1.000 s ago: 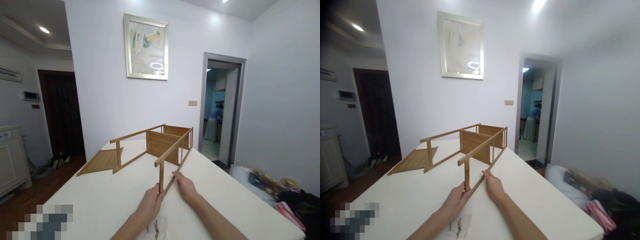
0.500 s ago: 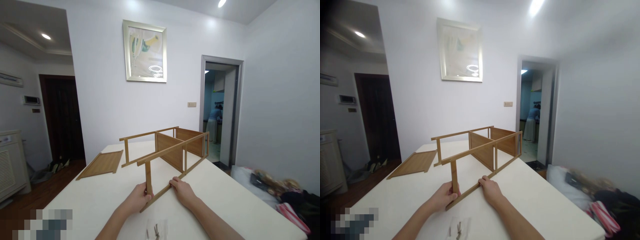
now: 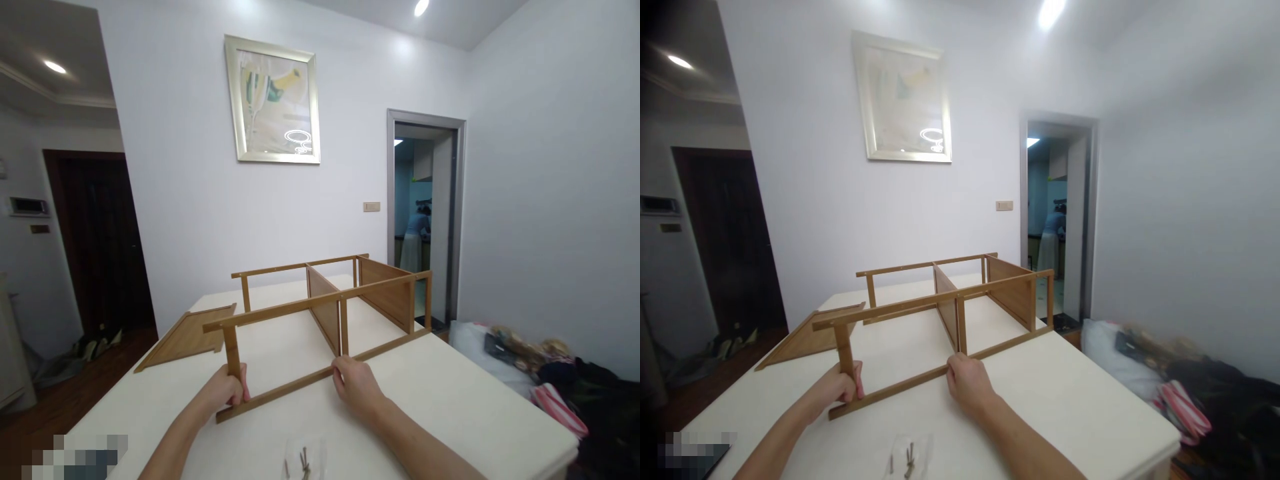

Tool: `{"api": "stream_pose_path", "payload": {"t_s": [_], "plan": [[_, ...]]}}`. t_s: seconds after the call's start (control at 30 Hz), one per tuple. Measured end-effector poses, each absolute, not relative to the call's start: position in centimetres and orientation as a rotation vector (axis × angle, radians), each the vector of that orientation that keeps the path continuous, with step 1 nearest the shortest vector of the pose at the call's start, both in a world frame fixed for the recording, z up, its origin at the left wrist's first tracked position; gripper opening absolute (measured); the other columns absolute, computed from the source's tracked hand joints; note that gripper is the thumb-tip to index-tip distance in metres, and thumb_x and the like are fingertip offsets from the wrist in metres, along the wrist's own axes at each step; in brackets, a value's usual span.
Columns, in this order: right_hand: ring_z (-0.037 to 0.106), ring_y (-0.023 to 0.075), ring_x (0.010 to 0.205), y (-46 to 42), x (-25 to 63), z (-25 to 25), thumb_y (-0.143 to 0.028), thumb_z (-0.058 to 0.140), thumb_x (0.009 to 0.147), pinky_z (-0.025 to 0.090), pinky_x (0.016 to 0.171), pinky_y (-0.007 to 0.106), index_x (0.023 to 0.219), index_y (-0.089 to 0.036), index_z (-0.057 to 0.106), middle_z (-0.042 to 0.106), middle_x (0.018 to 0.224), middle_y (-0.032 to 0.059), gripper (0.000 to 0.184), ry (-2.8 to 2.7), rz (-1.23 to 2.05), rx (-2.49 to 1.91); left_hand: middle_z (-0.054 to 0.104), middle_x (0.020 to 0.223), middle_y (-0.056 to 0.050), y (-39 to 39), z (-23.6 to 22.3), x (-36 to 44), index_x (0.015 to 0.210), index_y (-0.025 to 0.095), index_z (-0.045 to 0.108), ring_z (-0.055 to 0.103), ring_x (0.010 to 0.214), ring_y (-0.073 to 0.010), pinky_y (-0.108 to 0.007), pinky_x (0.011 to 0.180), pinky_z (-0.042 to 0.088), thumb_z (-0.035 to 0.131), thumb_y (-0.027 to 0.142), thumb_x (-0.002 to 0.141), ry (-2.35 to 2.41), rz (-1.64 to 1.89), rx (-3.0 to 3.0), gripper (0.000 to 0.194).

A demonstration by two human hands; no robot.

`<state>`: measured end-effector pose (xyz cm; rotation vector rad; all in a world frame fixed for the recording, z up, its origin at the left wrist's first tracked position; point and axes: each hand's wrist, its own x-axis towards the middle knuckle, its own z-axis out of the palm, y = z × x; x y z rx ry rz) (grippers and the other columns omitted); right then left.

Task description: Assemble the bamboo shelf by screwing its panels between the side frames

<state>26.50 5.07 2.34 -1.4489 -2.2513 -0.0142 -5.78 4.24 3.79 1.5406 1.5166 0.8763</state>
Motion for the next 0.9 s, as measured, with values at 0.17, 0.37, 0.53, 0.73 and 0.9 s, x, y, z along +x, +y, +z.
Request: {"api": "stream_pose_path", "payload": {"t_s": [0.17, 0.37, 0.53, 0.73, 0.9], "plan": [[0.064, 0.0225, 0.09, 6.3, 29.2, 3.2, -0.013, 0.034, 0.09, 0.041, 0.073, 0.03, 0.114, -0.015, 0.059, 0.063, 0.115, 0.0121, 0.035, -2.108, -0.089, -1.704, 0.062, 0.056, 0.0, 3.6, 3.7, -6.3, 0.053, 0.021, 0.039, 0.052, 0.062, -0.0177, -0.025, 0.05, 0.03, 0.041, 0.013, 0.035, 1.598, 0.877, 1.488, 0.02], [0.068, 0.0247, 0.087, 5.6, 30.4, 2.8, 0.0, 0.041, 0.079, 0.041, 0.069, 0.031, 0.103, -0.017, 0.065, 0.068, 0.103, 0.0107, 0.038, -2.259, -0.073, -1.74, 0.063, 0.058, -0.001, 1.5, 3.2, -6.8, 0.051, 0.021, 0.042, 0.055, 0.064, -0.0199, -0.027, 0.052, 0.033, 0.042, 0.014, 0.037, 1.635, 0.905, 1.496, 0.016], [0.068, 0.0232, 0.086, 3.4, 31.4, 3.1, 0.001, 0.041, 0.08, 0.041, 0.07, 0.029, 0.1, -0.02, 0.064, 0.068, 0.102, 0.0097, 0.038, -2.369, -0.112, -1.701, 0.063, 0.058, -0.001, 0.3, 2.4, -7.1, 0.051, 0.022, 0.043, 0.054, 0.064, -0.0205, -0.028, 0.053, 0.035, 0.042, 0.015, 0.037, 1.707, 0.92, 1.497, 0.015], [0.067, 0.026, 0.085, 0.2, 32.2, 2.5, 0.001, 0.039, 0.08, 0.041, 0.067, 0.032, 0.103, -0.019, 0.062, 0.067, 0.102, 0.0118, 0.038, -2.423, -0.071, -1.723, 0.064, 0.063, 0.0, -2.2, 2.5, -6.8, 0.058, 0.022, 0.047, 0.059, 0.067, -0.0224, -0.03, 0.061, 0.042, 0.045, 0.017, 0.048, 1.781, 0.919, 1.544, 0.011], [0.067, 0.0225, 0.083, -2.1, 32.2, 1.6, 0.002, 0.037, 0.078, 0.039, 0.065, 0.03, 0.11, -0.022, 0.059, 0.065, 0.11, 0.0091, 0.046, -2.348, 0.01, -1.786, 0.067, 0.073, -0.005, -5.8, 2.2, -7.2, 0.077, 0.022, 0.057, 0.064, 0.079, -0.0316, -0.035, 0.069, 0.045, 0.053, 0.03, 0.067, 2.209, 0.764, 1.652, 0.014]]}}
